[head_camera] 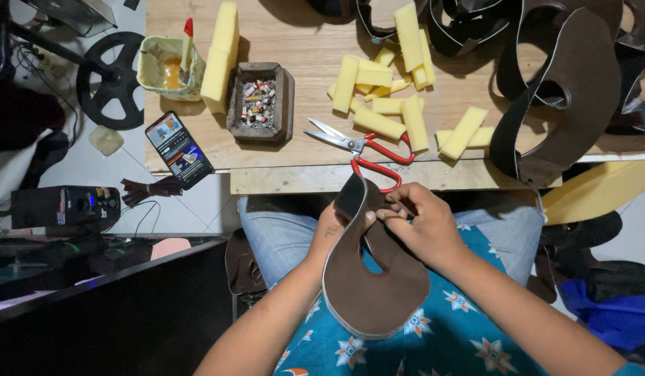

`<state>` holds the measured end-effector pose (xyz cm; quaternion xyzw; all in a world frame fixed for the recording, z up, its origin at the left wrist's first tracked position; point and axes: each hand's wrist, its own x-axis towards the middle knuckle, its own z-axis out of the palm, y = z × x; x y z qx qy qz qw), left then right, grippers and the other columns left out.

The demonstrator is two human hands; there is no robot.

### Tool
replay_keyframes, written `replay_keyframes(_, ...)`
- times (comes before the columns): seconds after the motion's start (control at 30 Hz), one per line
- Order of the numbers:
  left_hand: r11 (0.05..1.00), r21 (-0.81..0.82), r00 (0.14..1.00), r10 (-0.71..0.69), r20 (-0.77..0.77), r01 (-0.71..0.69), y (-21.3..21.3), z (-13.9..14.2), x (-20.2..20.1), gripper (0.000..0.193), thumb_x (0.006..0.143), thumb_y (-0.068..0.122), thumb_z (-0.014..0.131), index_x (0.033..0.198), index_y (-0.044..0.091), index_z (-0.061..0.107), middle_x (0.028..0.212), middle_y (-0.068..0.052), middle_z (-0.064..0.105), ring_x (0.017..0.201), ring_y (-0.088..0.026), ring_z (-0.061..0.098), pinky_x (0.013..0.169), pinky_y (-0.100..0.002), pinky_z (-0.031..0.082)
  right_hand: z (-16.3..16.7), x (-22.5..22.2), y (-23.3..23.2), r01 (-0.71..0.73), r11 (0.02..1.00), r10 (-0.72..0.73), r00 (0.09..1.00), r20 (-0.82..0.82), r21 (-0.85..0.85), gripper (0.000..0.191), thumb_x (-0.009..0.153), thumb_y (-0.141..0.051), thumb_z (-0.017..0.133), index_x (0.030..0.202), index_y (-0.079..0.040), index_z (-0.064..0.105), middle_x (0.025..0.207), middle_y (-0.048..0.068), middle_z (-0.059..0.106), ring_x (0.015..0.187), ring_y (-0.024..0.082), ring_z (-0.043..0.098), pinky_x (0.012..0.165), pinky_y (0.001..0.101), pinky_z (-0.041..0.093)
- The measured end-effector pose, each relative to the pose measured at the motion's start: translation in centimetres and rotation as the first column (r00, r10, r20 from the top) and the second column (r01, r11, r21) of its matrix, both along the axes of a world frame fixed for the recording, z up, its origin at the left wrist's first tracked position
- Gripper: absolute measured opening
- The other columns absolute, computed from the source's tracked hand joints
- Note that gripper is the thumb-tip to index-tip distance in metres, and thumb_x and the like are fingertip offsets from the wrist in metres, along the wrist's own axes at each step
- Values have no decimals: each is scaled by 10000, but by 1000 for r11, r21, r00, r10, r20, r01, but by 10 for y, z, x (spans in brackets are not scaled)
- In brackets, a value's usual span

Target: The person cuts a yellow foam block into strips with red-handled scissors, then takes a brown shoe upper, pushes a foam strip inside it, and uses a thin metal rod to work the foam into place along the edges. They press and fold the upper over the foam and set the padded upper with a pile of similar uppers on the table.

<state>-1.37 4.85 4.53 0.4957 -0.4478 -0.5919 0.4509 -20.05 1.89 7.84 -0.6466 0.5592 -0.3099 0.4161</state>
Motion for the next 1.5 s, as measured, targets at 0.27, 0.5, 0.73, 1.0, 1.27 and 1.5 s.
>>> replay_keyframes(0.27,966,-159,946,-151,288,203,0,42,6,250,984,169,664,1189,27,643,1050,-86,683,952,-182,641,841,-331,525,2,-1,-2,-16,1000,14,989,146,10,432,777,-123,847,1108,12,604,931,47,658,836,87,600,760,255,528)
replay_keyframes(0.5,972,-100,927,-169,334,213,4,59,11,303,1011,204,625,1272,49,634,1119,-115,699,1010,-218,669,907,-340,528,-1,-7,-4,-69,967,56,997,58,244,330,795,-175,815,1059,-14,698,776,19,639,715,83,548,656,257,498)
replay_keyframes(0.73,780,-543,795,100,598,310,3,47,16,462,992,312,640,1337,12,571,1222,-196,655,1126,-297,627,995,-378,476,-8,-7,-5,-69,976,41,990,138,205,249,832,-128,761,994,22,646,816,43,663,745,79,565,664,265,495)
replay_keyframes(1.0,970,-218,969,-50,241,104,5,6,5,332,1042,219,565,1312,35,624,1247,-143,692,1166,-268,660,1011,-351,496,-5,-4,-9,-93,943,90,996,23,321,237,885,-143,727,1042,34,709,866,87,745,795,105,607,719,297,536)
replay_keyframes(1.27,965,263,899,129,-418,-16,-20,13,7,399,979,212,640,1302,-21,659,1222,-168,704,1109,-237,646,979,-328,516,-2,-14,-24,74,935,-286,735,615,346,241,894,-19,678,1132,13,664,1051,49,730,921,141,675,824,300,547)
replay_keyframes(1.5,981,-186,964,8,-267,-60,-17,81,-26,533,911,26,689,1400,26,475,1316,-85,597,1195,-136,599,1025,-304,510,17,-10,-28,151,960,-280,598,751,237,386,846,-7,703,1225,-36,631,1124,25,707,1000,133,685,861,286,564)
